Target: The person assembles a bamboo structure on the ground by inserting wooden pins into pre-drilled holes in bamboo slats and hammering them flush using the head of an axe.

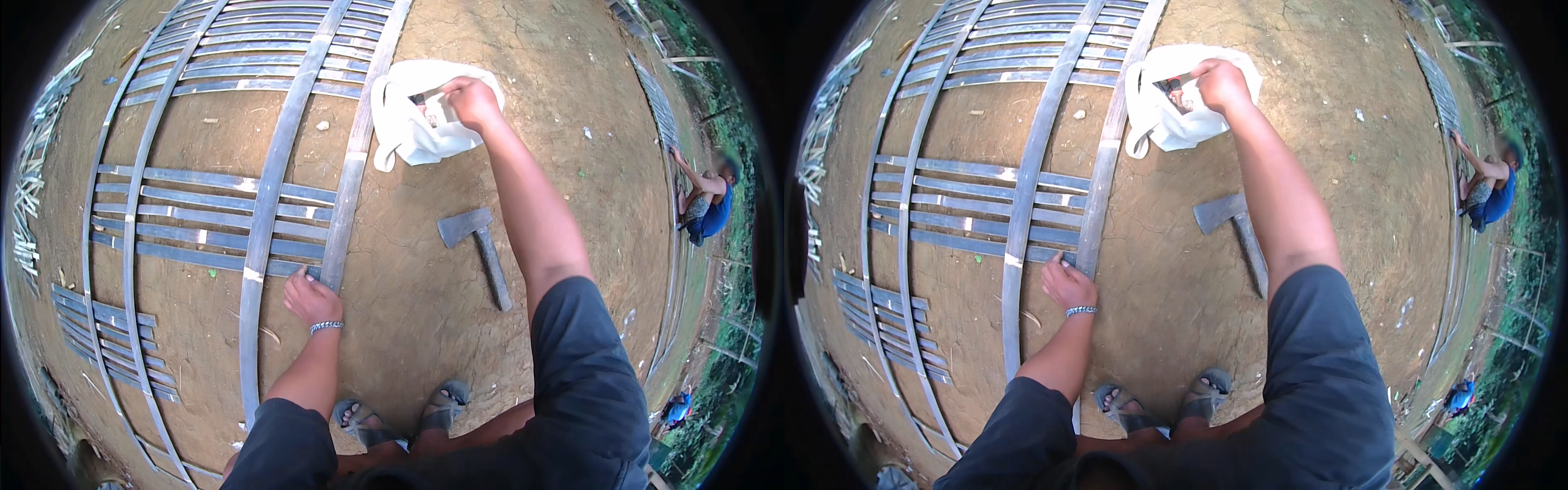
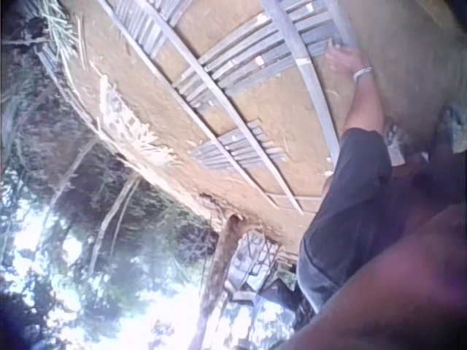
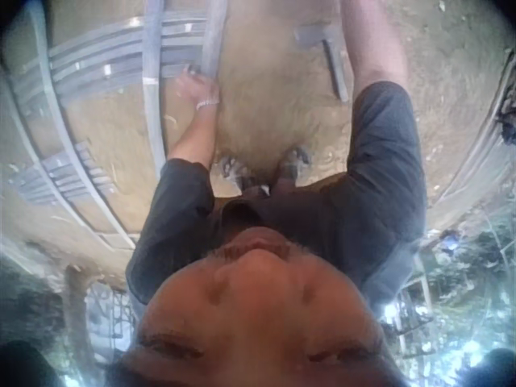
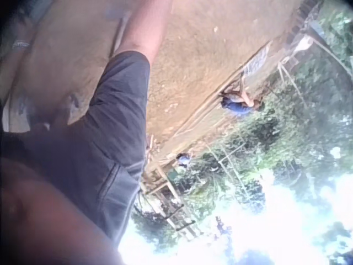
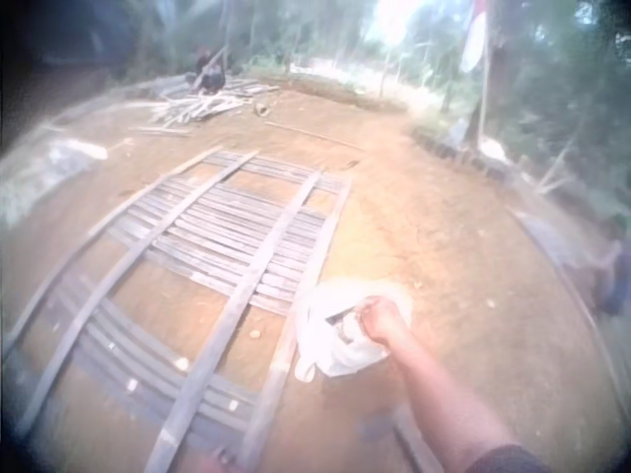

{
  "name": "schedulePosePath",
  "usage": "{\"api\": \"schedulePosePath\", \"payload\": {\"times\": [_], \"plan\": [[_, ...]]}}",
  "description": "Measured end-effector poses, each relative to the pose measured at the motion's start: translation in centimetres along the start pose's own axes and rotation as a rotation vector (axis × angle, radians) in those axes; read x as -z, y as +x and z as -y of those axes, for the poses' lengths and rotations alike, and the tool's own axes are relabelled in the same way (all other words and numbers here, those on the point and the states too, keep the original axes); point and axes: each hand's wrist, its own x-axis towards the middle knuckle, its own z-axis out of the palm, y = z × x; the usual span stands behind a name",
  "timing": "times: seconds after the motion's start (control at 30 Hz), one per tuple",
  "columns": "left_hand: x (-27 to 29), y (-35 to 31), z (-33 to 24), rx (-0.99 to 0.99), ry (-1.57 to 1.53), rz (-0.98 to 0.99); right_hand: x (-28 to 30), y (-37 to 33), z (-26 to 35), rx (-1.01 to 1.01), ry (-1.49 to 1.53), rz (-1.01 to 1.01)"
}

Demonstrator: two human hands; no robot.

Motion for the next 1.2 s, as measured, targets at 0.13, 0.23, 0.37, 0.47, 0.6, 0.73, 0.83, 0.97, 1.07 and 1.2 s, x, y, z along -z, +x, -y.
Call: {"api": "schedulePosePath", "payload": {"times": [0.13, 0.23, 0.37, 0.47, 0.6, 0.73, 0.83, 0.97, 1.07, 1.2], "plan": [[0.1, 0.1, 0.6, 0.018, 0.034, 0.012, -3.7, 2.6, -0.6, -0.076, -0.357, 0.339], [0.2, 0.1, 0.6, 0.017, 0.048, 0.021, -6.2, 2.4, -2.3, -0.104, -0.449, 0.287], [-0.1, 0.0, 0.6, 0.004, 0.045, 0.029, -7.8, 2.0, -3.7, -0.150, -0.488, 0.239], [0.5, 0.3, 1.0, 0.010, 0.059, 0.024, -7.8, 0.7, -1.2, -0.217, -0.410, 0.233], [-0.1, 0.0, 0.8, -0.033, 0.019, 0.010, -8.1, 1.7, -3.5, -0.195, -0.414, 0.191], [0.4, 0.3, 0.1, -0.045, 0.027, 0.011, -5.7, 2.3, -5.5, -0.254, -0.135, 0.269], [0.2, 0.4, 0.3, -0.053, 0.038, 0.012, -4.3, 2.4, -6.1, -0.218, -0.165, 0.242], [0.4, 0.5, 0.7, -0.058, 0.069, -0.004, -4.2, 1.6, -3.3, -0.129, -0.242, 0.321], [0.1, 0.3, 0.0, -0.050, 0.060, -0.001, -6.1, 1.2, -5.8, -0.042, -0.468, 0.364], [0.2, 0.1, 0.2, -0.031, 0.065, 0.043, -8.0, 0.8, -7.9, -0.058, -0.507, 0.229]]}}
